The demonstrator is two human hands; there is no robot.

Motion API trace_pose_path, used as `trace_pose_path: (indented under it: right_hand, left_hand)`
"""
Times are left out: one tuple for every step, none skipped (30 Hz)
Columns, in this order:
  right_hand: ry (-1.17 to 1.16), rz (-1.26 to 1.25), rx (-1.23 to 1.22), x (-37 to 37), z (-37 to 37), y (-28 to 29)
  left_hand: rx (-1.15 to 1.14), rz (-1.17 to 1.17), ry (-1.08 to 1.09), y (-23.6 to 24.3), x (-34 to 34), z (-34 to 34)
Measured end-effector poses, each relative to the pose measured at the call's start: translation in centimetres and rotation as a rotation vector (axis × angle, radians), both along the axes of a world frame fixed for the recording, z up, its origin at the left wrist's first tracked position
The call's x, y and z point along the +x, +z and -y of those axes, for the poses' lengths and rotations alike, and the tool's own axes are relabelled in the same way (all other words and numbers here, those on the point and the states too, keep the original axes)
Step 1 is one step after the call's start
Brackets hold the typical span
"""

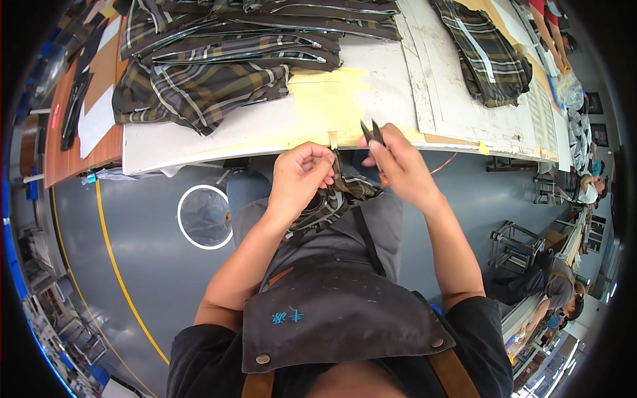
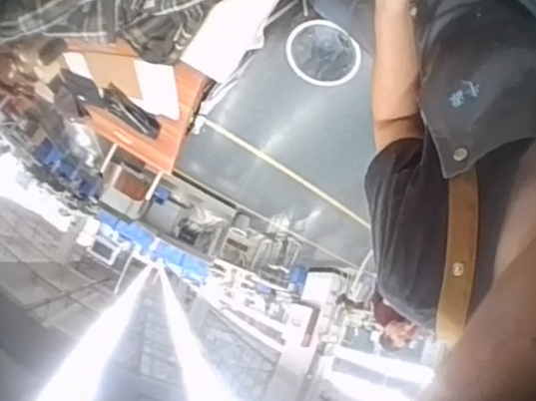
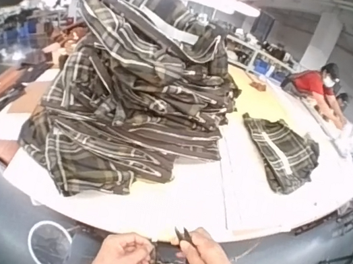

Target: Trimming loose threads and inspecting seams on a plaid fabric component.

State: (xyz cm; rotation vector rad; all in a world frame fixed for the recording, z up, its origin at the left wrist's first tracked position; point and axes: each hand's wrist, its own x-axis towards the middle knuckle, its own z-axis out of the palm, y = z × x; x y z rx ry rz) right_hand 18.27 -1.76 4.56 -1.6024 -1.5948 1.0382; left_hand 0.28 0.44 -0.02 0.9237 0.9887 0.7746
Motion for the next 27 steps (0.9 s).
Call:
trace_pose_path:
  right_hand:
    - [-0.008, -0.247, -0.083, -0.4, 0.6, 0.1]
    - [-0.014, -0.342, -0.450, -0.4, 1.0, 1.6]
    - [-0.012, -0.343, -0.452, -0.7, 1.2, 1.8]
    - [-0.043, -0.503, -0.583, -0.8, 1.5, 1.9]
    - [-0.075, -0.664, -0.712, -1.0, 1.6, 1.9]
    - [-0.067, -0.652, -0.700, -1.2, 1.6, 1.6]
    - [-0.067, -0.651, -0.699, -1.2, 1.7, 1.1]
    - [-0.082, -0.679, -0.724, -1.1, 1.7, 0.7]
    - [-0.097, -0.707, -0.748, -1.1, 1.7, 0.5]
    - [-0.096, -0.707, -0.748, -1.2, 1.6, 0.5]
    - [-0.100, -0.701, -0.766, -1.3, 1.5, 0.6]
    - [-0.105, -0.696, -0.783, -1.4, 1.5, 0.6]
    - [-0.105, -0.696, -0.782, -1.5, 1.4, 0.5]
    - [-0.111, -0.722, -0.798, -1.6, 1.2, 0.5]
    - [-0.117, -0.749, -0.813, -1.7, 1.1, 0.4]
    - [-0.116, -0.748, -0.813, -1.8, 0.9, 0.4]
    - [-0.128, -0.741, -0.816, -2.0, 0.8, 0.5]
    - [-0.140, -0.734, -0.819, -2.1, 0.6, 0.5]
    - [-0.140, -0.733, -0.818, -2.1, 0.4, 0.5]
    - [-0.125, -0.739, -0.814, -2.1, 0.2, 0.5]
    - [-0.110, -0.744, -0.811, -2.1, 0.0, 0.4]
    - [-0.111, -0.744, -0.809, -2.0, -0.1, 0.2]
    - [-0.096, -0.781, -0.805, -1.9, -0.1, -0.1]
    - [-0.081, -0.819, -0.800, -1.7, -0.2, -0.3]
    - [-0.077, -0.819, -0.803, -1.6, -0.3, -0.3]
    - [-0.122, -0.845, -0.749, -1.5, -0.5, -0.1]
    - [-0.168, -0.871, -0.694, -1.4, -0.7, 0.1]
  left_hand:
    - [-0.002, -0.001, 0.002, 0.0, 0.0, 0.0]
    - [0.013, 0.002, 0.009, -0.1, -0.1, 0.0]
    - [0.028, 0.004, 0.017, -0.1, -0.2, 0.0]
    - [0.028, 0.006, 0.016, -0.1, -0.1, 0.1]
    - [0.030, -0.002, 0.013, 0.0, 0.0, 0.1]
    - [0.033, -0.011, 0.011, 0.0, 0.0, 0.2]
    - [0.034, -0.009, 0.011, 0.0, 0.0, 0.2]
    - [0.045, -0.008, 0.011, -0.1, 0.1, 0.2]
    - [0.057, -0.006, 0.011, -0.1, 0.2, 0.2]
    - [0.056, -0.007, 0.013, -0.1, 0.2, 0.3]
    - [0.067, -0.015, 0.018, 0.0, 0.2, 0.3]
    - [0.077, -0.023, 0.023, 0.0, 0.2, 0.3]
    - [0.077, -0.023, 0.024, 0.0, 0.2, 0.4]
    - [0.102, -0.029, 0.036, -0.2, 0.3, 0.4]
    - [0.126, -0.035, 0.049, -0.3, 0.3, 0.5]
    - [0.126, -0.035, 0.050, -0.4, 0.3, 0.5]
    - [0.154, -0.042, 0.049, -0.5, 0.4, 0.5]
    - [0.181, -0.049, 0.047, -0.6, 0.4, 0.5]
    - [0.181, -0.047, 0.047, -0.6, 0.4, 0.5]
    - [0.176, -0.037, 0.046, -0.6, 0.5, 0.5]
    - [0.171, -0.026, 0.045, -0.6, 0.5, 0.5]
    - [0.172, -0.025, 0.044, -0.6, 0.5, 0.5]
    - [0.171, -0.020, 0.043, -0.5, 0.5, 0.4]
    - [0.170, -0.015, 0.042, -0.5, 0.6, 0.4]
    - [0.169, -0.017, 0.045, -0.6, 0.4, 0.4]
    - [0.159, -0.013, 0.039, -0.7, 0.3, 0.5]
    - [0.148, -0.009, 0.033, -0.9, 0.2, 0.6]
